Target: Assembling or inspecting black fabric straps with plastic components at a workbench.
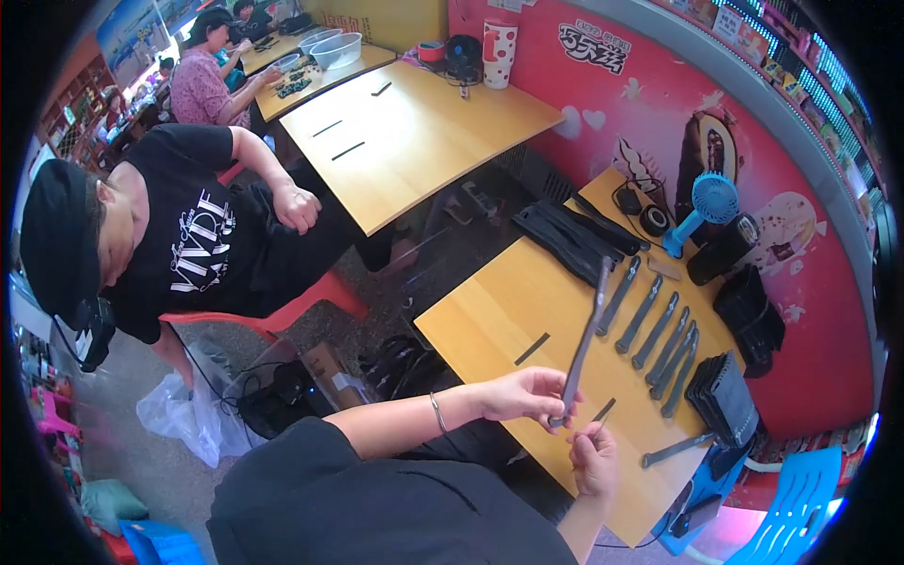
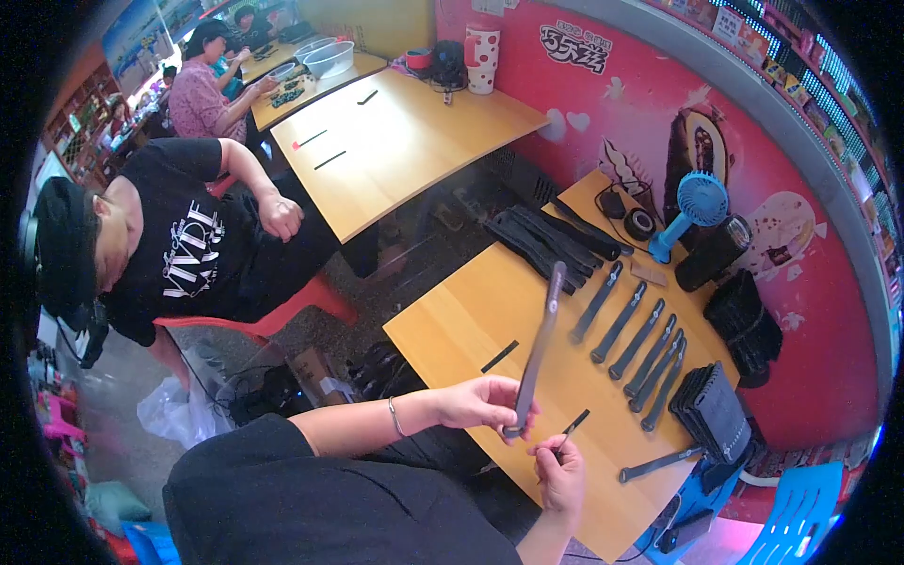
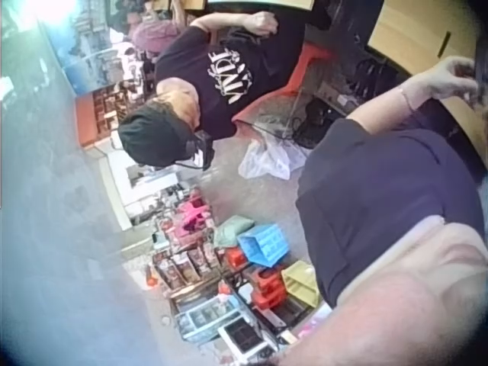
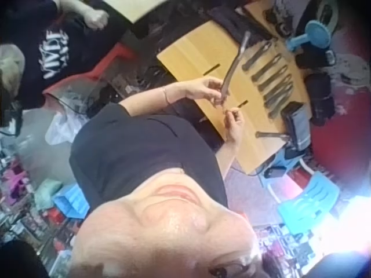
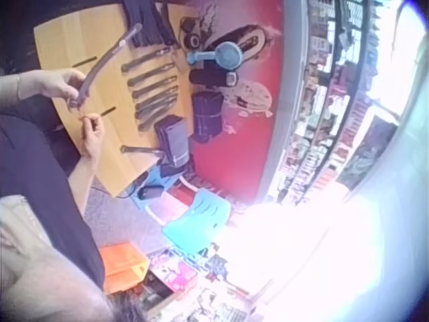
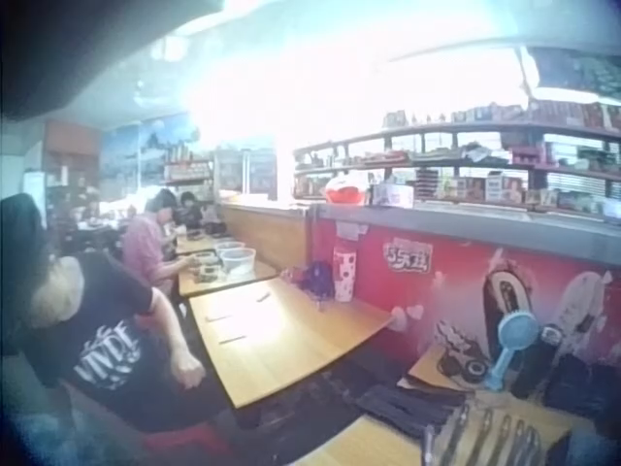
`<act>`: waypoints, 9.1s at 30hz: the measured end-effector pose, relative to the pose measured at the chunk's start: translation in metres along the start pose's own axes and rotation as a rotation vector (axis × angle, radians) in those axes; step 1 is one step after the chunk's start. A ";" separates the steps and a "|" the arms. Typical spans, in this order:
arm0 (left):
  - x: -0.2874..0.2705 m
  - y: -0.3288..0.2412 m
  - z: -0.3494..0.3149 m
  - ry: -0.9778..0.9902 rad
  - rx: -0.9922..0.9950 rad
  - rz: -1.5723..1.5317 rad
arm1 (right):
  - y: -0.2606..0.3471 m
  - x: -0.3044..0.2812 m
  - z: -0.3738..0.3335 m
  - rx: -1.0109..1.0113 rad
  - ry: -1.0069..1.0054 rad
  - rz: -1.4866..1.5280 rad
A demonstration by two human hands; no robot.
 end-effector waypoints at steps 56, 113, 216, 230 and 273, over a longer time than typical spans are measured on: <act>-0.035 0.018 0.011 -0.072 0.016 -0.039 | 0.011 -0.005 0.022 0.108 0.215 0.562; 0.055 -0.109 0.227 -0.225 0.710 0.051 | 0.201 0.029 0.111 -0.865 -0.401 -0.556; 0.050 -0.052 0.021 -0.128 0.592 0.237 | 0.078 0.088 -0.032 -0.719 -0.209 -0.161; 0.054 -0.054 0.019 -0.100 0.684 0.308 | 0.091 0.090 -0.037 -0.752 -0.152 -0.283; 0.062 -0.025 -0.004 -0.106 0.779 0.855 | 0.060 0.069 -0.033 -0.580 -0.197 0.173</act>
Point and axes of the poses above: each hand's wrist, its own z-axis towards the middle knuckle, its own x-axis out of the palm, y = z × x, the point moved 1 cm from there along z, towards the middle knuckle, and after that the axes turned 9 degrees about -y, right-handed, at the moved point
